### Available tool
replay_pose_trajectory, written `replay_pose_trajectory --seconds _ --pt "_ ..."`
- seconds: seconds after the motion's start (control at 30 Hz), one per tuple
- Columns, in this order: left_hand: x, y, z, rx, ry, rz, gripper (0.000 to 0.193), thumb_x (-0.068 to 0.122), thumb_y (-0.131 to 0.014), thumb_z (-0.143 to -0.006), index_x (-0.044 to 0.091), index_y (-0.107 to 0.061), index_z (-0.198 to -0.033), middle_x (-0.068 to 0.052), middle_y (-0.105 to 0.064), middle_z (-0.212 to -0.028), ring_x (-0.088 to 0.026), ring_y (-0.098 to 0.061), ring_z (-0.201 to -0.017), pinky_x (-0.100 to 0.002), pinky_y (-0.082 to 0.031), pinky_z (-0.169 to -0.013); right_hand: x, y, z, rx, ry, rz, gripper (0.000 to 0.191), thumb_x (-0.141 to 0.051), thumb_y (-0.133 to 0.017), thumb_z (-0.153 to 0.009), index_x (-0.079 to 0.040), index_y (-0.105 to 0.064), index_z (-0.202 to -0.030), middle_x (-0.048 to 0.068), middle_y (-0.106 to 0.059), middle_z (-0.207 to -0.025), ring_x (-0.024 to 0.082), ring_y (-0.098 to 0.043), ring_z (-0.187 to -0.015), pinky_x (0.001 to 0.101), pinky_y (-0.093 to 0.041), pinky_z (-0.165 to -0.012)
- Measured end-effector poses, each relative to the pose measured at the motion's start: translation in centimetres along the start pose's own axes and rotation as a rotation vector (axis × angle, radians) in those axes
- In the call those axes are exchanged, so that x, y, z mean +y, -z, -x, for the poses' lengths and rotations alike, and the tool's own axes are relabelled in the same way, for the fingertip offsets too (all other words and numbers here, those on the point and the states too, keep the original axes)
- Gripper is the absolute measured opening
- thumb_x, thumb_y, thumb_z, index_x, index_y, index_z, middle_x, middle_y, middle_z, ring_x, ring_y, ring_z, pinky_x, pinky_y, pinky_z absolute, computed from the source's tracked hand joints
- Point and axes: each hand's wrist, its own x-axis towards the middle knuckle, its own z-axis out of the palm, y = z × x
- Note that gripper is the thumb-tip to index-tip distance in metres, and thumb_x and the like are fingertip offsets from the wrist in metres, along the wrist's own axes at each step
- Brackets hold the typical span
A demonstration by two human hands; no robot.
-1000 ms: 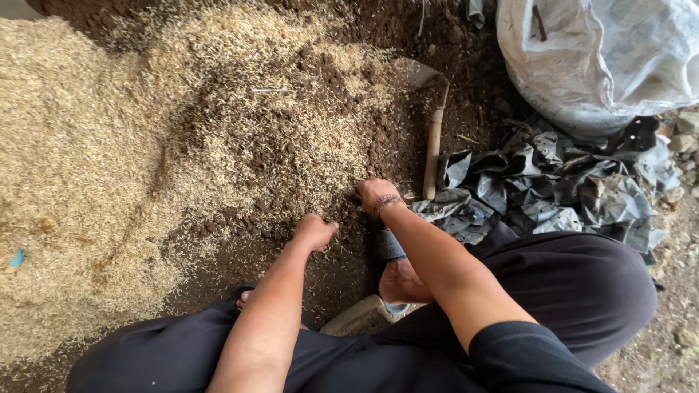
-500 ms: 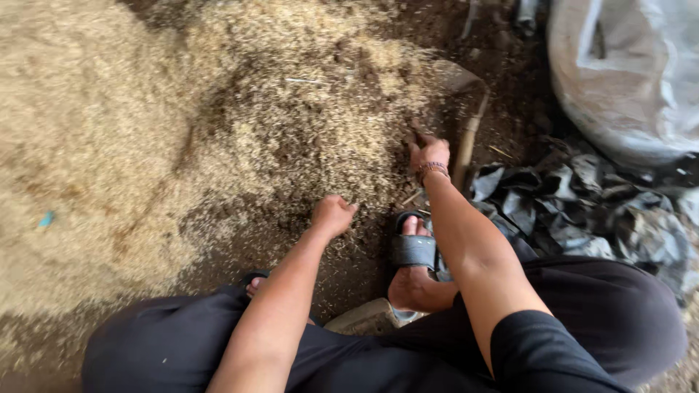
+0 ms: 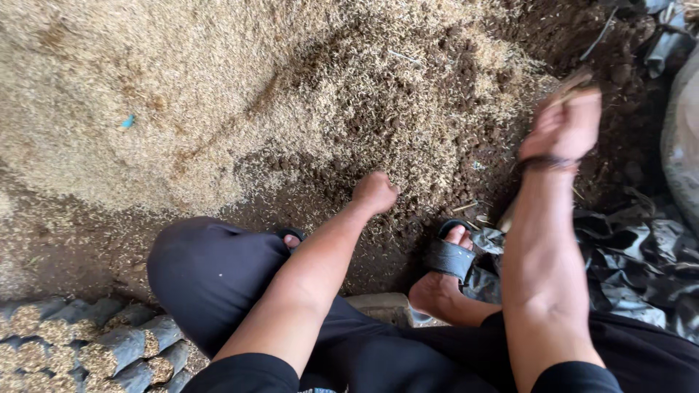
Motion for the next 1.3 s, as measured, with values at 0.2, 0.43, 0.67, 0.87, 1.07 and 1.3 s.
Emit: replay_pose_trajectory --seconds 0.2,0.43,0.67,0.87,1.07,1.3 --pt "-1.2 1.3 0.5 0.574 0.055 0.179 0.026 0.031 -0.069 -0.096 0.009 -0.060 -0.106 -0.009 -0.066 -0.103 -0.022 -0.065 -0.086 -0.037 -0.054 -0.070 -1.6 -1.2 -0.6 0.199 -0.107 0.386 0.054 -0.045 -0.071 -0.099 0.004 -0.053 -0.111 -0.001 -0.048 -0.074 0.015 -0.050 -0.060 0.0376 -0.042 -0.051" --pt "-1.5 6.1 0.5 0.557 0.735 0.561 0.094 0.065 -0.064 -0.088 0.010 -0.028 -0.154 -0.022 -0.028 -0.155 -0.037 -0.049 -0.128 -0.054 -0.051 -0.097 9.1 -4.5 16.8 0.107 -0.550 1.323 0.088 -0.069 -0.049 -0.090 -0.020 -0.028 -0.161 0.021 -0.020 -0.164 0.038 -0.032 -0.148 0.0575 -0.037 -0.115" --pt "-0.7 5.7 -1.9 0.351 0.577 0.761 0.111 0.080 -0.053 -0.081 0.015 -0.011 -0.161 -0.022 0.004 -0.167 -0.045 -0.015 -0.152 -0.068 -0.028 -0.116 13.7 -8.5 19.5 0.105 -0.504 1.265 0.116 -0.071 -0.070 -0.076 -0.018 -0.016 -0.164 0.026 -0.010 -0.167 0.041 -0.018 -0.153 0.0609 -0.027 -0.119" --pt "-1.1 7.8 -5.6 0.248 0.397 1.096 0.122 0.074 -0.069 -0.072 0.009 -0.009 -0.155 -0.022 -0.015 -0.162 -0.040 -0.026 -0.148 -0.065 -0.029 -0.118 18.8 -13.6 21.0 0.105 -0.625 1.046 0.133 -0.070 -0.082 -0.072 0.003 -0.012 -0.159 0.033 -0.018 -0.163 0.043 -0.025 -0.151 0.0574 -0.029 -0.120" --pt "0.4 12.5 -6.1 0.433 0.039 1.185 0.114 0.063 -0.079 -0.065 0.004 -0.033 -0.151 -0.019 -0.043 -0.151 -0.036 -0.041 -0.140 -0.061 -0.029 -0.116 17.5 -17.7 16.9 -0.040 -0.717 0.669 0.124 -0.067 -0.081 -0.059 0.000 -0.029 -0.149 0.031 -0.060 -0.132 0.033 -0.064 -0.115 0.0476 -0.056 -0.091" --pt "2.9 20.7 -5.5 0.452 -0.022 0.984 0.093 0.053 -0.078 -0.086 -0.006 -0.043 -0.150 -0.045 -0.038 -0.137 -0.061 -0.040 -0.125 -0.066 -0.038 -0.108 9.5 -23.1 2.6 -0.489 -0.414 1.518 0.061 -0.063 -0.056 -0.090 -0.018 -0.075 -0.126 0.008 -0.080 -0.101 0.016 -0.076 -0.081 0.0320 -0.060 -0.071"
